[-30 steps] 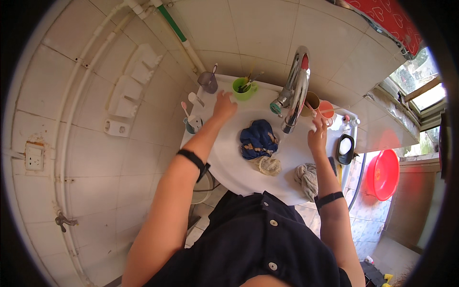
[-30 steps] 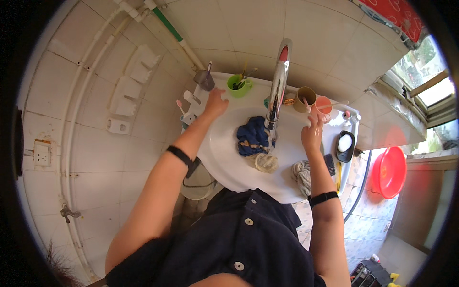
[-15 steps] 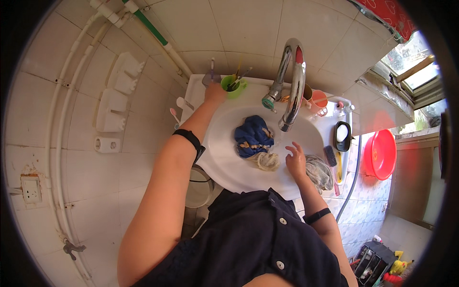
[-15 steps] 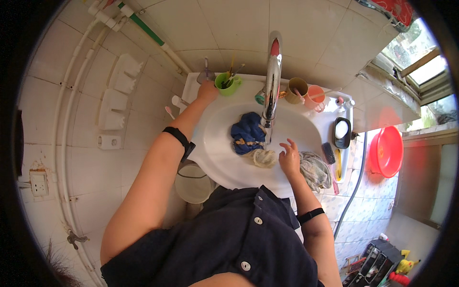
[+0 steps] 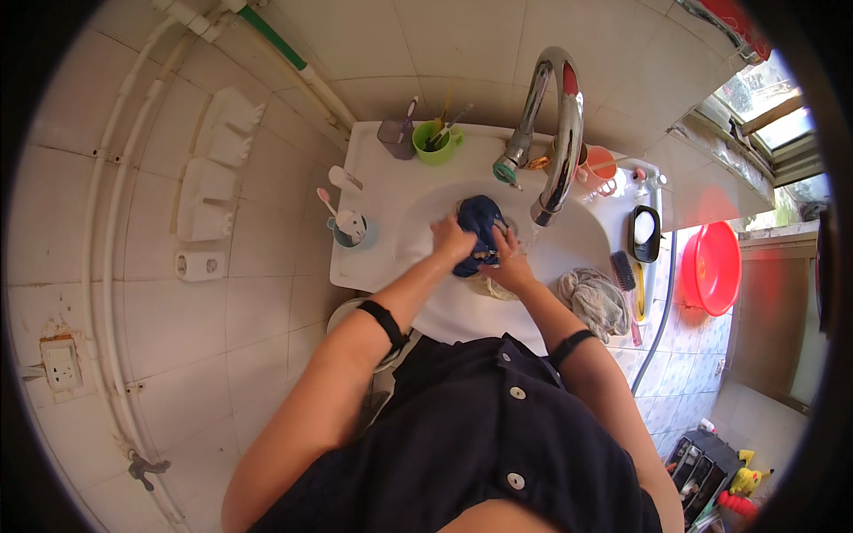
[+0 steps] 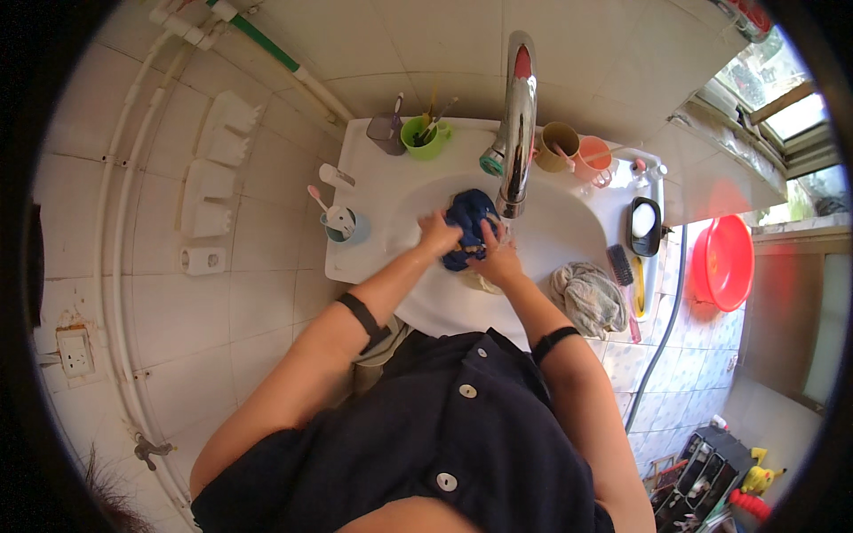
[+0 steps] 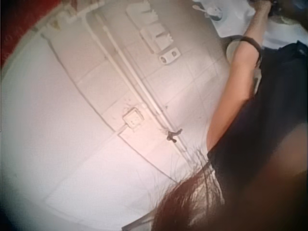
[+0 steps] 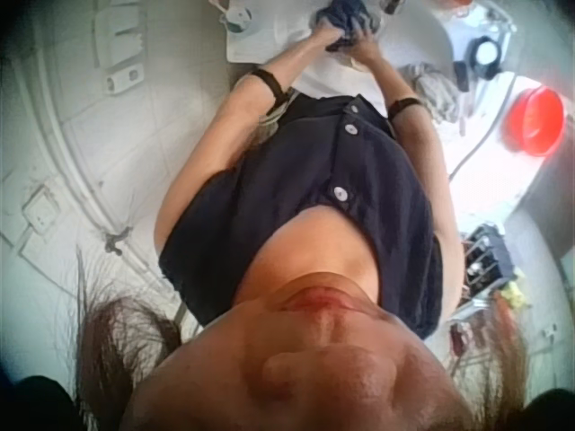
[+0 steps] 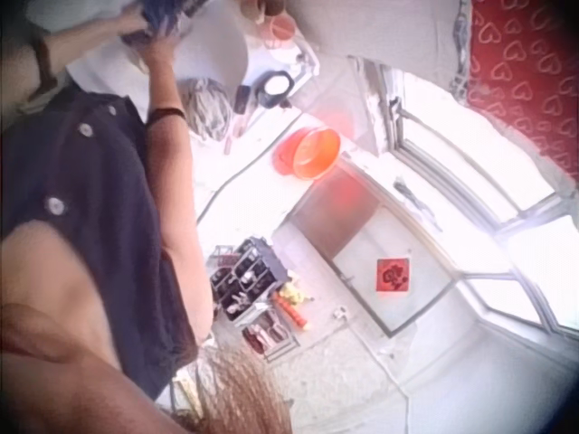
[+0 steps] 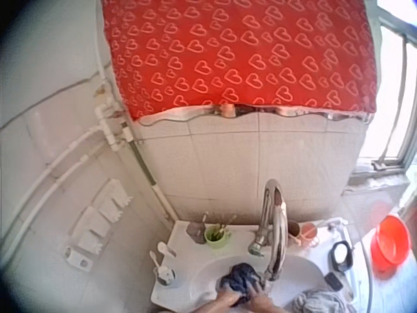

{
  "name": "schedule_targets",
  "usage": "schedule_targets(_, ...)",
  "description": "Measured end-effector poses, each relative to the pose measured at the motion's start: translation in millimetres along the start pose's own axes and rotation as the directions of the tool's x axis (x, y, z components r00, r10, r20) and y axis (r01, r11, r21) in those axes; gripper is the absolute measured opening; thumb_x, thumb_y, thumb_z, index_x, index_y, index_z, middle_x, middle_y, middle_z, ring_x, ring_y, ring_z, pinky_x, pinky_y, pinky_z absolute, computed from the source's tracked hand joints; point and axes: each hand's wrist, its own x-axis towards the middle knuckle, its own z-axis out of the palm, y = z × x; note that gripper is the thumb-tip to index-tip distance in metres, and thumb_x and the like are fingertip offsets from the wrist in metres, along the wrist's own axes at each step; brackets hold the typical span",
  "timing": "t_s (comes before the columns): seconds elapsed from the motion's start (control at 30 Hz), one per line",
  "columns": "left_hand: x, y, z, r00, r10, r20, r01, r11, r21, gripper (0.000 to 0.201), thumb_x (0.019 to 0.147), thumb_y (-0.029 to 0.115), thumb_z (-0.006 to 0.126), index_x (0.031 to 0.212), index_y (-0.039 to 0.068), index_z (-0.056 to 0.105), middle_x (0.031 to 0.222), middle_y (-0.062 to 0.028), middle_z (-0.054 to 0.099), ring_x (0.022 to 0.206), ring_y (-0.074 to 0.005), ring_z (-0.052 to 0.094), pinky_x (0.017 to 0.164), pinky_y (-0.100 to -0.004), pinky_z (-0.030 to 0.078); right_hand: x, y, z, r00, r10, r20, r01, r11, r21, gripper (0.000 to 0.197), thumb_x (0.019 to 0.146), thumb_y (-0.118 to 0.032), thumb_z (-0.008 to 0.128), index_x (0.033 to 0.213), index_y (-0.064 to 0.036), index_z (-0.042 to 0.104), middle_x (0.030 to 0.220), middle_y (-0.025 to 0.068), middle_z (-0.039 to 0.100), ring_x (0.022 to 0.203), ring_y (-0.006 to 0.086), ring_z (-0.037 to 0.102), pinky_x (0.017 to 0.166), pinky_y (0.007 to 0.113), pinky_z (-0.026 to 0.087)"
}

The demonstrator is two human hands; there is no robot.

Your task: The person washes pieces of clothing by hand in a bathroom sink, using a brush and applying soap from a bottle, then rinses them under running water.

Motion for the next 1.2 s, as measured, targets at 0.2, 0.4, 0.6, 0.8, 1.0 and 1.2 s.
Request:
schedule_targets(0.2, -43.7, -34.1, 47.7, 0.653, -0.403, 0.641, 0.684, 0.678, -0.27, 0.064, 0.072, 0.023, 0.063, 0.13, 0.01, 0.038, 0.137, -0.0162, 0.034, 0.12, -0.0361, 0.039, 0.088, -0.0501, 0.041, -17.1, 25.1, 30.5, 0.839, 0.225, 0.495, -0.055, 0.94, -0.336, 0.073, 0.065, -0.036, 0.074, 0.128, -0.0188, 0.042, 0.128, 0.0178, 0.046, 0.116, 0.0382, 0.045, 0.094, 0.048, 0.038)
schedule_targets(0.4, -34.9, -43.4, 40.7, 0.452, -0.44, 0.776, 0.888, 0.299, -0.349, 0.064, 0.08, 0.058, 0.044, 0.124, 0.012, 0.045, 0.125, -0.0175, 0.046, 0.113, -0.0381, 0.044, 0.093, -0.0553, 0.034, -17.0, 4.1, 7.2, 0.924, 0.186, 0.334, -0.304, 0.887, 0.349, 0.03, 0.071, -0.014, 0.062, 0.1, -0.0076, 0.056, 0.086, 0.0129, 0.061, 0.082, 0.025, 0.06, 0.073, 0.032, 0.047)
schedule_targets(0.6, -35.2, -30.5, 31.4, 0.716, 0.036, 0.697, 0.674, 0.223, -0.704, 0.052, 0.084, 0.047, 0.045, 0.113, 0.006, 0.055, 0.104, -0.0142, 0.059, 0.096, -0.0277, 0.056, 0.083, -0.0433, 0.043, -23.5, -78.3, -41.3, 0.948, -0.042, 0.316, -0.207, 0.673, 0.71, 0.027, 0.069, -0.009, 0.05, 0.094, -0.0041, 0.057, 0.078, 0.0158, 0.062, 0.07, 0.0286, 0.061, 0.064, 0.036, 0.048)
schedule_targets(0.8, -78.3, 28.2, -32.9, 0.863, -0.075, 0.5, 0.313, 0.856, -0.412, 0.054, 0.086, 0.038, 0.048, 0.126, 0.002, 0.043, 0.116, -0.0162, 0.053, 0.103, -0.0259, 0.053, 0.087, -0.038, 0.044, -12.2, -11.0, -37.0, 0.97, 0.21, -0.126, -0.173, 0.951, 0.255, 0.024, 0.07, -0.01, 0.05, 0.091, -0.0034, 0.06, 0.081, 0.0252, 0.06, 0.08, 0.042, 0.057, 0.069, 0.045, 0.046)
schedule_targets(1.0, -103.9, -45.5, -109.8, 0.92, -0.011, -0.393, 0.067, 0.989, 0.129, 0.065, 0.081, 0.028, 0.057, 0.135, 0.009, 0.025, 0.126, -0.0216, 0.04, 0.106, -0.0395, 0.051, 0.083, -0.0447, 0.046, -37.1, 47.7, -20.3, 0.973, 0.172, 0.154, -0.194, 0.971, 0.139, 0.026, 0.069, -0.01, 0.053, 0.094, -0.005, 0.06, 0.087, 0.0222, 0.062, 0.087, 0.0387, 0.059, 0.076, 0.042, 0.046)
schedule_targets(1.2, -78.0, -147.5, -107.2, 0.972, -0.005, -0.236, 0.121, 0.871, 0.476, 0.049, 0.078, 0.027, 0.064, 0.122, 0.018, 0.043, 0.107, -0.0137, 0.052, 0.093, -0.0318, 0.058, 0.073, -0.0425, 0.049, -45.6, 51.1, -13.2, 0.946, 0.212, 0.248, -0.244, 0.964, 0.108, 0.026, 0.069, -0.015, 0.059, 0.093, -0.0059, 0.061, 0.09, 0.0198, 0.063, 0.089, 0.0361, 0.06, 0.077, 0.04, 0.047)
